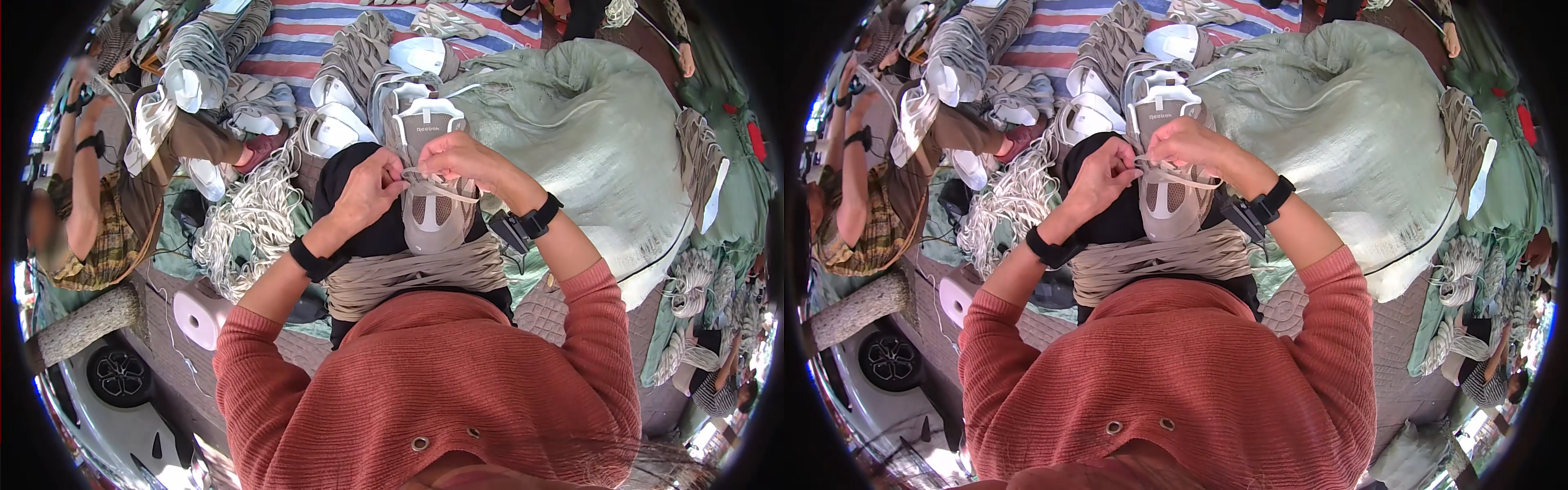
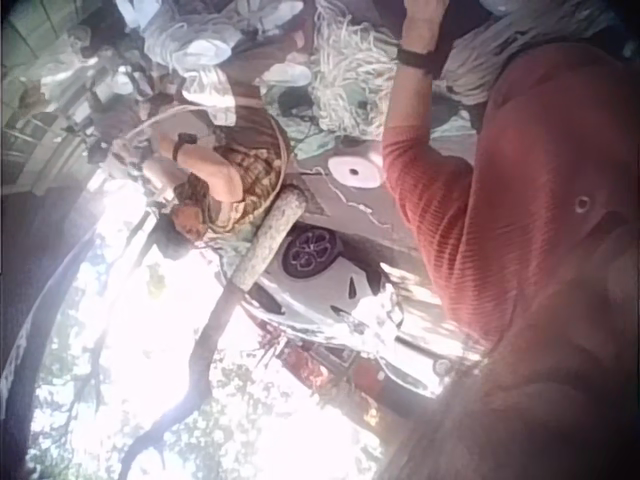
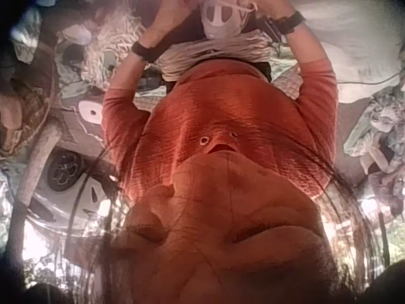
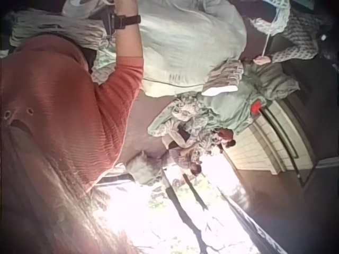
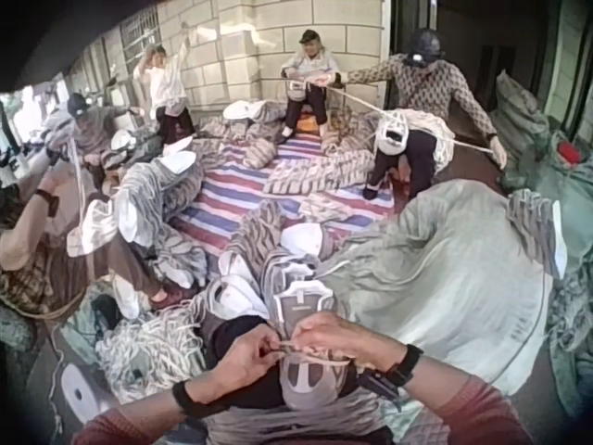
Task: The person sits on a mat and laces a white sneaker held on their lap. They repeatedly thread the laces through the eyelets, pull them tight, and adjust the fit. Other workers are visible in the background performing similar tasks.
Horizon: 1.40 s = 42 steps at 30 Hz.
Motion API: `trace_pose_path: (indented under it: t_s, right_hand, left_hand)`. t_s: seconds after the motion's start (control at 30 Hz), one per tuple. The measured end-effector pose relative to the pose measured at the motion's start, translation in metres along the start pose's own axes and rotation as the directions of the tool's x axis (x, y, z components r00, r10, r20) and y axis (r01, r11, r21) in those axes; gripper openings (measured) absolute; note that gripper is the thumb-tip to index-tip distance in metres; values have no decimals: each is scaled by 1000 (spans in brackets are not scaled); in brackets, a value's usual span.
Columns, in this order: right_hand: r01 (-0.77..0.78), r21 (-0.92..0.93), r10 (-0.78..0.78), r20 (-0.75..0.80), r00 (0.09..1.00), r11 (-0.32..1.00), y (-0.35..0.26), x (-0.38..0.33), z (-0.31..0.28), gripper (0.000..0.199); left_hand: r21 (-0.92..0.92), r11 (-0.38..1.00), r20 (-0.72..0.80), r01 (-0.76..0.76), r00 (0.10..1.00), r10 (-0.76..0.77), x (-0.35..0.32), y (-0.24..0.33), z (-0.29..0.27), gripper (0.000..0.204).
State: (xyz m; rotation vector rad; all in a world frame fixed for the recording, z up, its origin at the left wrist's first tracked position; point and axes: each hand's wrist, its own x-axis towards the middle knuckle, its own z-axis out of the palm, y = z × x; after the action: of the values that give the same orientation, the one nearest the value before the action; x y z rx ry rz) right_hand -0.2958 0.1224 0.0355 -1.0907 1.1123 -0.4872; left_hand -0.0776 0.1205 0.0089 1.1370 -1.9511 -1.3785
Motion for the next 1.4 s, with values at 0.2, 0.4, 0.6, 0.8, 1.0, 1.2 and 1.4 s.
trace_pose_path:
  t_s: [0.2,0.4,0.6,0.8,1.0,1.2,1.4]
  right_hand:
    - [65,-90,-62,32,998,994,1,-1,-2,16]
    - [174,-813,-507,-165,846,555,0,7,20,24]
    - [126,-860,-532,-185,826,495,3,11,28,21]
    - [257,-42,-255,-348,902,966,-3,3,2,17]
    - [282,164,-201,-387,900,945,7,-11,-34,17]
    - [264,-40,-259,-386,885,964,15,-43,-53,30]
    - [309,-220,-371,-363,854,925,34,-51,-33,27]
  left_hand:
    - [-9,1000,-33,0,999,-1,-4,-3,6,14]
    - [75,997,-39,18,999,-15,1,-13,6,16]
    - [33,996,-18,78,997,-77,5,-14,7,18]
    - [114,992,2,54,999,-54,7,-1,6,20]
    - [165,980,0,112,993,-114,10,5,6,19]
    - [464,850,-136,-248,929,345,11,9,20,26]
    - [558,795,-166,-237,907,387,30,19,35,16]
